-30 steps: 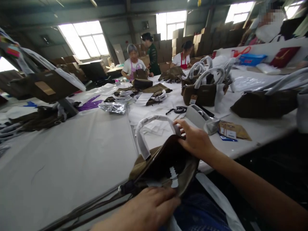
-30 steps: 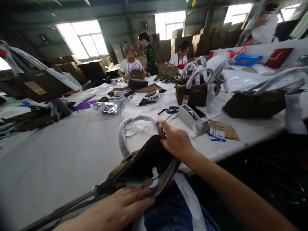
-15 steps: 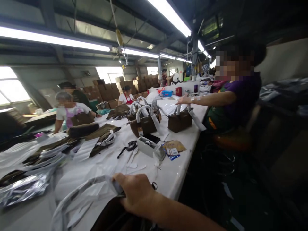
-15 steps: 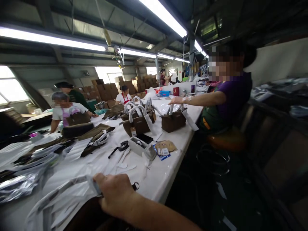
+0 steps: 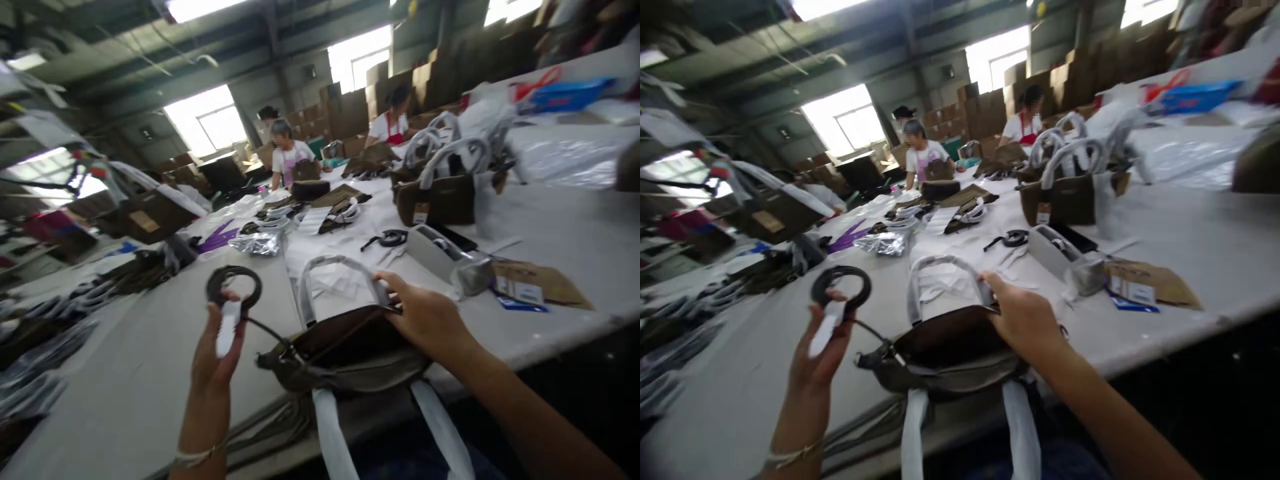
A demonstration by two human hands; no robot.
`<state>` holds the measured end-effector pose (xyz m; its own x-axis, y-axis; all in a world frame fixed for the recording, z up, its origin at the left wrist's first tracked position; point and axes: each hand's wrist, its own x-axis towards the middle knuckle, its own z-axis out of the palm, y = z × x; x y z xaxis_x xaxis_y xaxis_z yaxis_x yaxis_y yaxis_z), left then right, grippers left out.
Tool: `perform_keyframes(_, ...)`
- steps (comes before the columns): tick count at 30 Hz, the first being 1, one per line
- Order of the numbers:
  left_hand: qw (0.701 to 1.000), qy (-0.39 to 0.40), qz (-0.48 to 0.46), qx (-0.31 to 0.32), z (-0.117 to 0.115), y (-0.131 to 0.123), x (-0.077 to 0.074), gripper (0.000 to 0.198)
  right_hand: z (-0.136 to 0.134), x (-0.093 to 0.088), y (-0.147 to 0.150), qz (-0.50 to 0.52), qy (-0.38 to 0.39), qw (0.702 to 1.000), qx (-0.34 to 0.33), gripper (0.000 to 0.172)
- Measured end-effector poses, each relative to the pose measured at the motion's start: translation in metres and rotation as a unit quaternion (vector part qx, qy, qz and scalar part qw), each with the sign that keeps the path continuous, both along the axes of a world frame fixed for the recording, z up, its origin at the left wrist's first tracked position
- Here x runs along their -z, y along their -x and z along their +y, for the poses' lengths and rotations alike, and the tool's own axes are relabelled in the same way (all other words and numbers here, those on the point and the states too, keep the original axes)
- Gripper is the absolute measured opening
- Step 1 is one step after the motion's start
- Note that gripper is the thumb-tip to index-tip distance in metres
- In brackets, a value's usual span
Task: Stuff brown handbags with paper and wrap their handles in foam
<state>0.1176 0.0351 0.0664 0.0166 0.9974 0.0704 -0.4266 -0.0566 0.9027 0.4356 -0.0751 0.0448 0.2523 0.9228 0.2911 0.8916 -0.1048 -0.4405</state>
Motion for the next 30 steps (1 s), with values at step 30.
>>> perform_keyframes(30, 0.495, -0.379, 0.718, 0.311, -0.077, -0.106, 0.029, 0.024, 0.015, -0.001, 0.051, -0.056, 0.221, 0.918, -0.325, 0.027)
